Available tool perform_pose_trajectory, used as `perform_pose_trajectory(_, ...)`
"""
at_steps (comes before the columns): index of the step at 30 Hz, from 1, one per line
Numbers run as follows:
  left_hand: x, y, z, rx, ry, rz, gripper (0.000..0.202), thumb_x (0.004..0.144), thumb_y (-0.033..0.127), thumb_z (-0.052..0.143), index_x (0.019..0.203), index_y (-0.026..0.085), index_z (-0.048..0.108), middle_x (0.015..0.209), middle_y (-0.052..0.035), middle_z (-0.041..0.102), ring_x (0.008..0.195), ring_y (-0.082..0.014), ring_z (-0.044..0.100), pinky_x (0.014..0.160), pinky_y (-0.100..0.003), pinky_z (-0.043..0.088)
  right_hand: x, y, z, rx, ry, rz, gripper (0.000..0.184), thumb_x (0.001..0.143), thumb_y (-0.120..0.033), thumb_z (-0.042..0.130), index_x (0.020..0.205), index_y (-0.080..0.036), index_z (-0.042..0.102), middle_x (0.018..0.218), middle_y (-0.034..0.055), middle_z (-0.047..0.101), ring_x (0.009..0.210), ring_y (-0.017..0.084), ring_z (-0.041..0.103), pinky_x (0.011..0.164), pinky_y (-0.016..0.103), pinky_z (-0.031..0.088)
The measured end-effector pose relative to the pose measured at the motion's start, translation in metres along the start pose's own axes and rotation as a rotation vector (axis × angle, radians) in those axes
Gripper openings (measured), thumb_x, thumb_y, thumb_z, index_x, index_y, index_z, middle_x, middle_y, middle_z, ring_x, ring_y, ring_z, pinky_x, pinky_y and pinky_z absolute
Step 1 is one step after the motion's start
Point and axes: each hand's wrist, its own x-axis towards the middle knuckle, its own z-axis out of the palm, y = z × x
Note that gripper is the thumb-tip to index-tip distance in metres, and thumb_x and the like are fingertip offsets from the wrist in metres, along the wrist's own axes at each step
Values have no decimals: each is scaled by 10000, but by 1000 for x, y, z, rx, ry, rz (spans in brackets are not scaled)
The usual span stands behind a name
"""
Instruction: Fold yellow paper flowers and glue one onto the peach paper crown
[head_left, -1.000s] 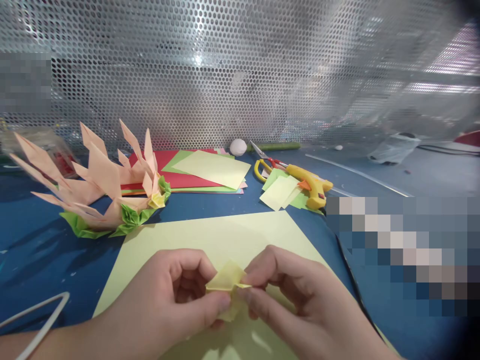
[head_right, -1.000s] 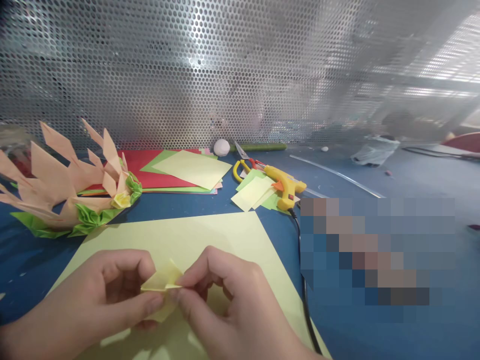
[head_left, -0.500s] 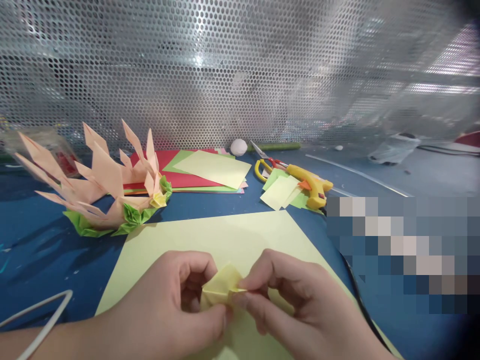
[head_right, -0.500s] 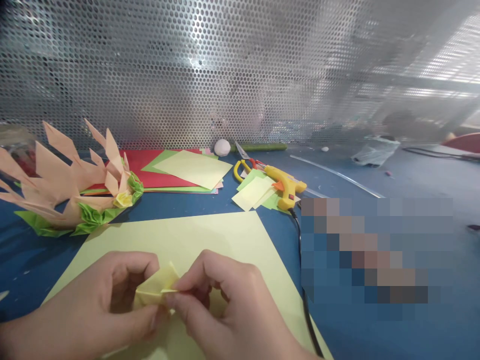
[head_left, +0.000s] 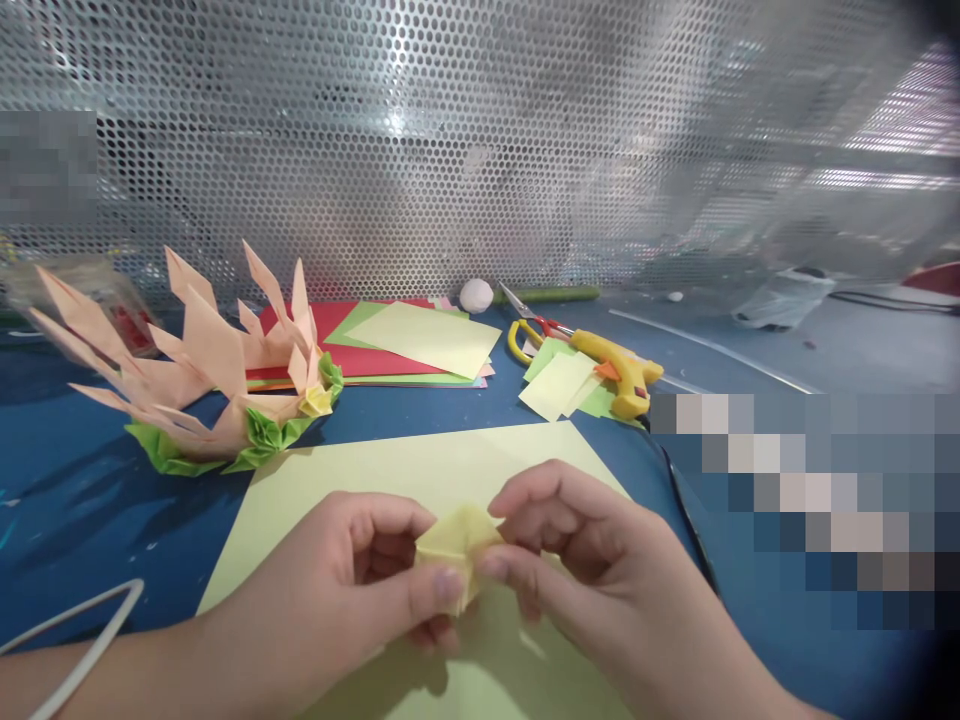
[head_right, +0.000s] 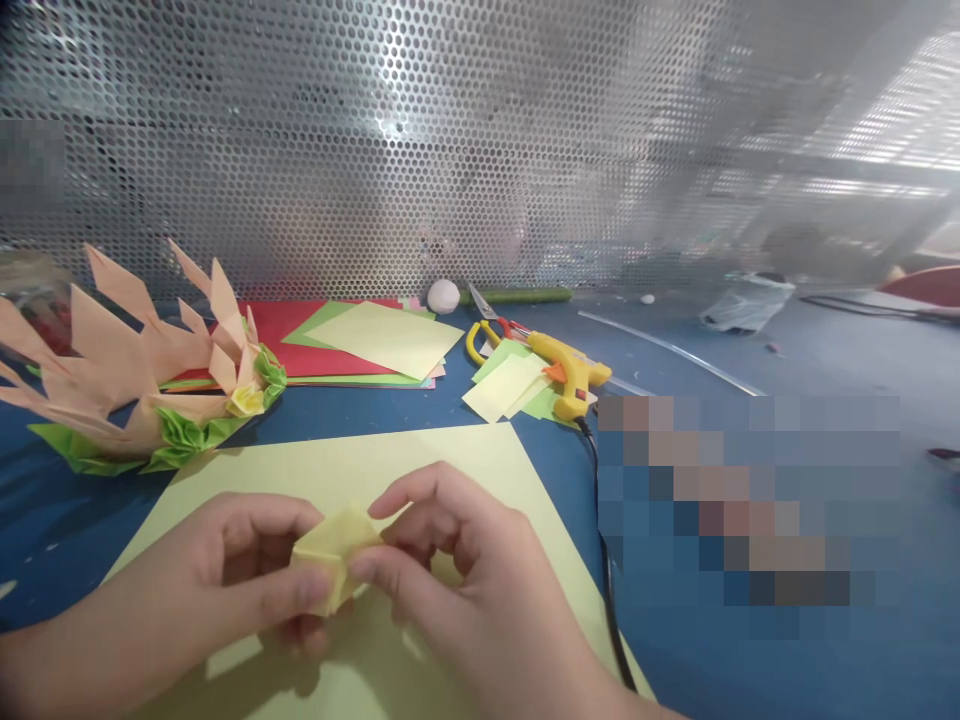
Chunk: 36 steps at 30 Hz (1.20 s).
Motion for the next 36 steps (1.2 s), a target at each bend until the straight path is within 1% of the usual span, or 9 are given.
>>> perform_pose_trajectory(3, -2, 2, 0, -28, 12, 26, 180, 767, 330, 721, 718, 158, 699, 618, 28, 656, 568, -115, 619, 566, -193, 484, 3, 3, -4, 22, -89, -46, 66, 792, -193, 652, 782, -224, 595, 640, -45, 659, 606, 111, 647, 598, 206, 514)
perform_pose_trajectory(6, -3, -1, -2, -19, 44, 42, 206, 793, 355, 699, 765, 152, 719, 683, 2, 695, 576, -122, 636, 564, -205, 508, 4, 4, -6, -1, -124, -97, 58, 832, -177, 626, 807, -229, 620, 709, -25, 710, 696, 134, 702, 668, 216, 558)
perform_pose_trajectory(12, -4, -3, -4, 2, 40, 25, 143, 785, 304, 711, 766, 166, 743, 696, -1, 724, 609, -122, 647, 578, -192, 488, 4, 5, -6, 49, -144, -94, 70, 843, -161, 637, 858, -229, 637, 757, -28, 730, 720, 119, 712, 687, 187, 565)
perform_pose_trajectory(16, -6, 1, -3, 31, 64, -10, 144, 751, 306, 751, 755, 162, 749, 633, 2, 726, 581, -111, 610, 556, -182, 442, 4, 7, -6, 77, -150, -66, 64, 854, -176, 636, 881, -231, 619, 748, -35, 719, 709, 112, 705, 685, 189, 563)
perform_pose_trajectory(23, -4, 3, -2, -83, 47, 6, 76, 705, 236, 793, 707, 168, 761, 578, 29, 698, 552, -101, 599, 564, -179, 460, 2, 5, -5, 85, -129, -74, 88, 842, -160, 632, 873, -241, 618, 730, -45, 717, 694, 110, 709, 677, 186, 567)
perform_pose_trajectory(28, -5, 1, -3, -79, 63, 2, 82, 692, 220, 800, 677, 171, 736, 577, 32, 700, 548, -94, 582, 563, -177, 449, 0, 7, -6, -59, -67, -190, 100, 831, -169, 638, 882, -256, 643, 768, -25, 708, 706, 126, 700, 660, 198, 566)
perform_pose_trajectory(31, -6, -2, -3, -34, 96, 11, 124, 679, 252, 807, 657, 166, 720, 572, 35, 668, 537, -95, 541, 525, -182, 401, -1, 8, -7, -169, -41, -289, 124, 824, -192, 662, 924, -263, 647, 820, -8, 700, 741, 137, 681, 676, 209, 559)
perform_pose_trajectory(33, -6, -5, -2, -34, 115, 19, 140, 649, 254, 826, 660, 163, 719, 590, 34, 655, 547, -99, 521, 521, -188, 378, -1, 7, -8, -197, -44, -362, 156, 799, -198, 706, 923, -264, 638, 865, -5, 682, 753, 134, 667, 678, 200, 559)
perform_pose_trajectory(36, -5, -7, 0, -93, 105, 24, 156, 599, 212, 853, 668, 161, 723, 648, 21, 671, 600, -119, 538, 564, -203, 396, -2, 3, -7, -223, -76, -452, 163, 788, -199, 737, 887, -260, 622, 855, -16, 660, 717, 112, 648, 653, 175, 554)
